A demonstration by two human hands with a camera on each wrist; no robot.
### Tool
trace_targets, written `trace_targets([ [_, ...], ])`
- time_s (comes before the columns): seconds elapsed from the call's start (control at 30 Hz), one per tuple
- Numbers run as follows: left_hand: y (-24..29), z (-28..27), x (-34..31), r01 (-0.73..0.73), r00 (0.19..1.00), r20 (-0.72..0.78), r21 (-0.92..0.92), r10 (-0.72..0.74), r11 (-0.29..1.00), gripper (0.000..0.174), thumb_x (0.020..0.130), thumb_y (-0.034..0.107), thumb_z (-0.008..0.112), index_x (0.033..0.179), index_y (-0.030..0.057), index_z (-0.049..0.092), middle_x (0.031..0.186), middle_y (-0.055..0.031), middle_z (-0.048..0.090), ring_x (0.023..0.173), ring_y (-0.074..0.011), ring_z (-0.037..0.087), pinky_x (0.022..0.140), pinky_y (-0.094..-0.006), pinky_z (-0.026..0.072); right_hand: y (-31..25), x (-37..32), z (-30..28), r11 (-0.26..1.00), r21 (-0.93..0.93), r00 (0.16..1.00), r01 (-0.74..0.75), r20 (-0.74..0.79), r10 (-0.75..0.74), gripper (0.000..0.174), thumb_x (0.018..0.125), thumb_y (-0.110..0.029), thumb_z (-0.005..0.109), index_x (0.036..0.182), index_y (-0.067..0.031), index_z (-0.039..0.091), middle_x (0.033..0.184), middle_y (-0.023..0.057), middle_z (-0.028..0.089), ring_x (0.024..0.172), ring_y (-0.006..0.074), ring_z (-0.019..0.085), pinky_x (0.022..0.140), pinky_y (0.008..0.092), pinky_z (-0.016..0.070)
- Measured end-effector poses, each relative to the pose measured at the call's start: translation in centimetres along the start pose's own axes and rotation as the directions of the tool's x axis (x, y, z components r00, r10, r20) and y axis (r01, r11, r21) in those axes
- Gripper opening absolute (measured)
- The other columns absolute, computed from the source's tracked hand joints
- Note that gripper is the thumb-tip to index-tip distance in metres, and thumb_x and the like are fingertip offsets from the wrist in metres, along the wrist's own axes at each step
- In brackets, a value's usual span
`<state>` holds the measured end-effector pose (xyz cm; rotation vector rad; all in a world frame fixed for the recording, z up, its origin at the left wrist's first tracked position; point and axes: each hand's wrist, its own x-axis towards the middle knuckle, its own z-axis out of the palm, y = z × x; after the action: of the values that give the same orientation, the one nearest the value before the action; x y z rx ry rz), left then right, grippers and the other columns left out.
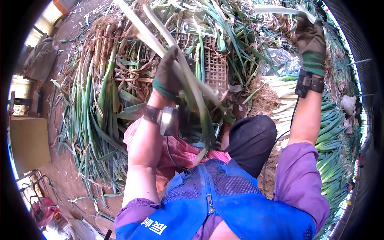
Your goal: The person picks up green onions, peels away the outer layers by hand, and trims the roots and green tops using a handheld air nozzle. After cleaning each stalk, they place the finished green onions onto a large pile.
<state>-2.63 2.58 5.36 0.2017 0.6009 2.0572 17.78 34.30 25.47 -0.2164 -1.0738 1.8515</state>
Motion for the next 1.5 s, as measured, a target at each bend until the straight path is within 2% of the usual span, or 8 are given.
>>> trace_targets([
  [0.1,-0.1,0.0,0.6,0.021,0.998,0.067,-0.087,-0.015,0.996,0.028,0.090,0.030,0.066,0.107,0.0106,0.057,0.085,-0.0065,0.064,0.076,-0.0235,0.067,0.070,-0.0411,0.0582,3.7,-3.3,-2.5,0.795,-0.595,0.854,-0.116,0.349,0.386,0.042,0.094,-0.032,0.063,0.118,-0.0004,0.050,0.104,0.0167,0.062,0.089,0.0214,0.065,0.072,0.0253,0.0598],
  [0.2,-1.3,1.7,0.5,0.116,0.993,0.043,-0.036,-0.114,0.993,0.028,0.090,0.030,0.066,0.106,0.0087,0.058,0.085,-0.0054,0.064,0.075,-0.0206,0.066,0.070,-0.0382,0.0582,14.5,-15.0,0.2,0.517,-0.826,0.673,-0.225,0.251,0.695,0.044,0.089,-0.030,0.065,0.121,-0.0004,0.053,0.100,0.0128,0.064,0.085,0.0203,0.064,0.075,0.0289,0.0558],
  [0.6,-1.3,-1.2,1.0,-0.068,0.989,-0.043,0.712,0.141,0.699,0.029,0.083,0.005,0.062,0.111,0.0014,0.059,0.084,-0.0022,0.061,0.072,-0.0105,0.056,0.063,-0.0246,0.0469,20.0,-19.7,-0.8,0.454,-0.764,0.775,-0.458,-0.093,0.625,0.039,0.083,-0.033,0.072,0.102,0.0009,0.067,0.087,0.0051,0.067,0.075,0.0154,0.064,0.072,0.0273,0.0538],
  [0.8,0.6,-0.2,0.9,0.093,0.992,-0.122,0.632,-0.019,0.770,0.026,0.092,0.027,0.063,0.100,0.0026,0.062,0.081,-0.0057,0.065,0.071,-0.0144,0.062,0.065,-0.0261,0.0490,17.1,-17.0,-1.4,0.749,-0.534,0.891,-0.392,-0.017,0.454,0.035,0.088,-0.018,0.070,0.117,0.0003,0.061,0.101,0.0086,0.069,0.089,0.0159,0.067,0.082,0.0272,0.0544],
  [1.1,-2.5,-0.3,1.2,0.081,0.990,0.079,0.351,-0.115,0.933,0.026,0.103,0.028,0.049,0.111,0.0052,0.057,0.092,-0.0025,0.060,0.082,-0.0109,0.058,0.074,-0.0244,0.0483,19.3,-19.8,2.5,0.566,-0.656,0.728,-0.500,0.035,0.685,0.037,0.079,-0.027,0.074,0.103,-0.0003,0.065,0.079,0.0005,0.062,0.069,0.0108,0.060,0.062,0.0248,0.0474],
  [1.2,-2.5,-0.9,1.4,-0.167,0.953,0.301,0.589,-0.023,0.791,0.025,0.102,0.030,0.051,0.109,0.0065,0.057,0.090,-0.0018,0.059,0.081,-0.0118,0.058,0.074,-0.0251,0.0488,19.4,-19.8,2.6,0.548,-0.683,0.759,-0.482,-0.014,0.651,0.039,0.079,-0.027,0.074,0.106,-0.0001,0.064,0.077,0.0008,0.062,0.069,0.0109,0.060,0.062,0.0245,0.0480],
  [1.23,-2.4,-0.6,1.5,0.157,0.977,0.121,0.165,-0.178,0.974,0.023,0.101,0.030,0.053,0.107,0.0084,0.057,0.089,-0.0015,0.059,0.082,-0.0127,0.058,0.075,-0.0253,0.0493,19.5,-19.8,2.3,0.531,-0.689,0.751,-0.493,-0.029,0.659,0.039,0.079,-0.026,0.074,0.106,0.0002,0.064,0.078,0.0015,0.062,0.069,0.0111,0.060,0.062,0.0246,0.0485],
  [1.5,1.2,0.7,2.4,-0.103,0.992,-0.062,0.131,0.112,0.986,0.021,0.094,0.026,0.061,0.107,0.0122,0.053,0.084,-0.0036,0.060,0.069,-0.0156,0.060,0.064,-0.0308,0.0522,19.3,-23.4,1.2,0.408,-0.632,0.418,-0.658,0.144,0.897,0.043,0.080,-0.018,0.074,0.116,0.0022,0.061,0.088,0.0050,0.064,0.074,0.0127,0.062,0.068,0.0253,0.0526],
])
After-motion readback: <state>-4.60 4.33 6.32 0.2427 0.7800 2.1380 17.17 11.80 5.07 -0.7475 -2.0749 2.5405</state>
